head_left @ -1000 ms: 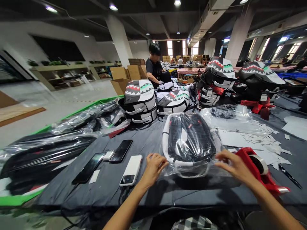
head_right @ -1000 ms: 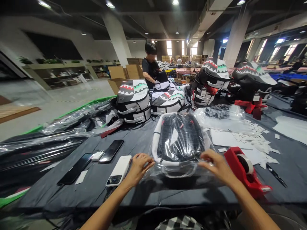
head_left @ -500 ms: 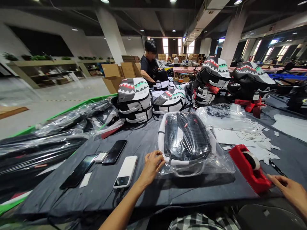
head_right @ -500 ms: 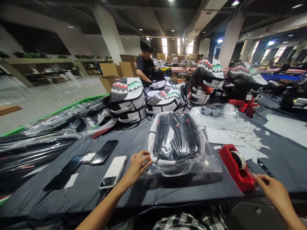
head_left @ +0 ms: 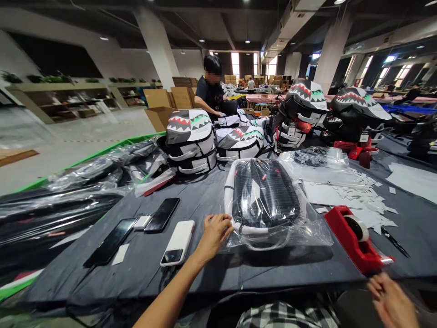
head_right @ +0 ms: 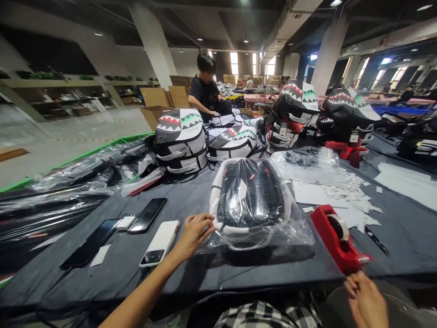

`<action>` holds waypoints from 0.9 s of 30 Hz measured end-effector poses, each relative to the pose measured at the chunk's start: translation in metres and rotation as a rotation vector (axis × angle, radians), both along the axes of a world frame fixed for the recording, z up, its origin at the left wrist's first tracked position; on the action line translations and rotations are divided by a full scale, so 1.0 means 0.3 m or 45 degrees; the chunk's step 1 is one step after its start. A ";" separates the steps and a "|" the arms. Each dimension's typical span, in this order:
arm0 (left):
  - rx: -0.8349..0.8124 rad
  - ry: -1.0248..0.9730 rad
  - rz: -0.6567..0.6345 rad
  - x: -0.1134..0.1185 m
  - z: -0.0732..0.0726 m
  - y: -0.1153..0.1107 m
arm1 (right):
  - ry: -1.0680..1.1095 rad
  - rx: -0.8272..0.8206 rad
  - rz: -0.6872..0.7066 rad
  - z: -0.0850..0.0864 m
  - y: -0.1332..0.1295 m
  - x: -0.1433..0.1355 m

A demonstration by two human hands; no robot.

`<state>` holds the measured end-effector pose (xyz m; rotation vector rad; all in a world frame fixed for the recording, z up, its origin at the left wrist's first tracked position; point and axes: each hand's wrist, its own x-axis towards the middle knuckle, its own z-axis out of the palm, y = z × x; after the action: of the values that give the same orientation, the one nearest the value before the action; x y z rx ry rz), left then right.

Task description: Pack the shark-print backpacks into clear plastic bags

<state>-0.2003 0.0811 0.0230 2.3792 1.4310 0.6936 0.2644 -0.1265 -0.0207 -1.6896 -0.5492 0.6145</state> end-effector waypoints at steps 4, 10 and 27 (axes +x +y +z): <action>0.012 0.000 -0.016 0.000 0.001 0.007 | 0.097 0.056 0.538 0.118 0.139 -0.359; -0.019 0.038 -0.039 0.008 0.030 0.009 | -1.088 0.235 1.761 0.378 0.530 -0.708; -0.176 -0.048 -0.070 0.004 0.069 0.020 | -1.727 -0.253 1.729 0.320 0.716 -0.868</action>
<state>-0.1990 0.0871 0.0437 2.2782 1.3476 0.6024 0.0040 0.0882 0.0755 -1.5197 -2.7671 0.2918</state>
